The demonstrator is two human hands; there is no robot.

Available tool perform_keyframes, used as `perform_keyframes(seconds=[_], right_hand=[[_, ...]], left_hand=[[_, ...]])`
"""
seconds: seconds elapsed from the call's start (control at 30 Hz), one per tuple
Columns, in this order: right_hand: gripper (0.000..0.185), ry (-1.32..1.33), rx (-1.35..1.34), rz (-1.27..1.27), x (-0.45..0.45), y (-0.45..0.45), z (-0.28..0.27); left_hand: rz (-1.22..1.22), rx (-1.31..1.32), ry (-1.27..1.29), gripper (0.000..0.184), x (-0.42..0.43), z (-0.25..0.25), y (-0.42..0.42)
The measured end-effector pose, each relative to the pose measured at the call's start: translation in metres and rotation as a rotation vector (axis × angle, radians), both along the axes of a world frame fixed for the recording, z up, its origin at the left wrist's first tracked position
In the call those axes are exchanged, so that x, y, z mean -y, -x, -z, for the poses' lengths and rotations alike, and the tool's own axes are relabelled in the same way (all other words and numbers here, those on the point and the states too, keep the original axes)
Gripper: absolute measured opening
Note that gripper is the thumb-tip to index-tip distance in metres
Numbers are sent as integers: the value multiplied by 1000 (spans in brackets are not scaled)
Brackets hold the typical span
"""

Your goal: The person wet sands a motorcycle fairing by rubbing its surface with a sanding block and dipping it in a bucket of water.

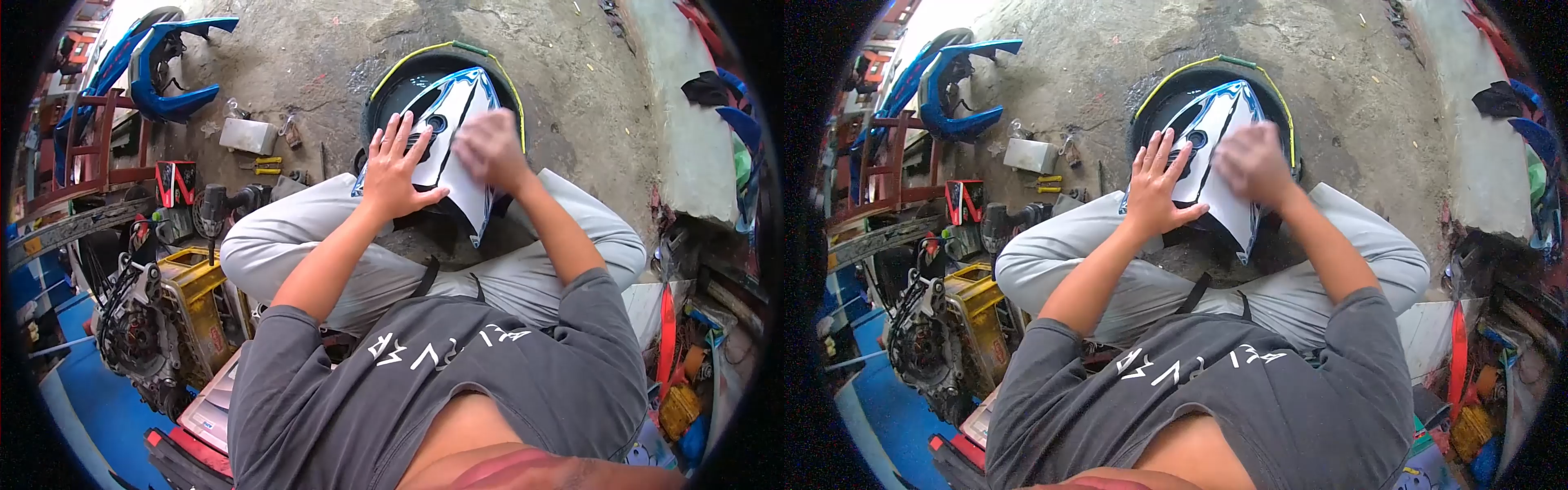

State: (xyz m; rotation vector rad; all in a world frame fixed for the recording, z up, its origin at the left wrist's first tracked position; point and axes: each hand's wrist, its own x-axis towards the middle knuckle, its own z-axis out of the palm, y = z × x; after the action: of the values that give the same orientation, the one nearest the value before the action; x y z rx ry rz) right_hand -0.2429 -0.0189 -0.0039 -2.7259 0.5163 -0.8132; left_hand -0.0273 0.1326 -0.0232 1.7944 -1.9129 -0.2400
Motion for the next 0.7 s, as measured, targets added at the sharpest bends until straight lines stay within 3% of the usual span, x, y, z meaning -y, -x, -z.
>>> perform_keyframes(seconds=[0.07,0.13,0.27,0.4,0.47,0.57,0.7], right_hand=[[16,-61,72,328,29,2,0],[18,-90,104,313,26,-2,4],[17,11,-16,-133,-26,-13,-3],[14,-81,71,374,28,-13,5],[15,-85,63,324,25,-14,14],[17,-57,-23,-33,-12,-19,3],[17,-83,11,324,37,-16,3]], left_hand=[[-5,-1,-15,110,1,-1,0],[-9,-4,6,108,1,0,0],[-6,8,0,109,3,0,0],[-21,2,-38,107,2,-4,1],[-21,-5,-27,107,2,-3,1],[-18,10,-43,108,2,-2,1],[-17,2,-46,108,3,-2,0]])
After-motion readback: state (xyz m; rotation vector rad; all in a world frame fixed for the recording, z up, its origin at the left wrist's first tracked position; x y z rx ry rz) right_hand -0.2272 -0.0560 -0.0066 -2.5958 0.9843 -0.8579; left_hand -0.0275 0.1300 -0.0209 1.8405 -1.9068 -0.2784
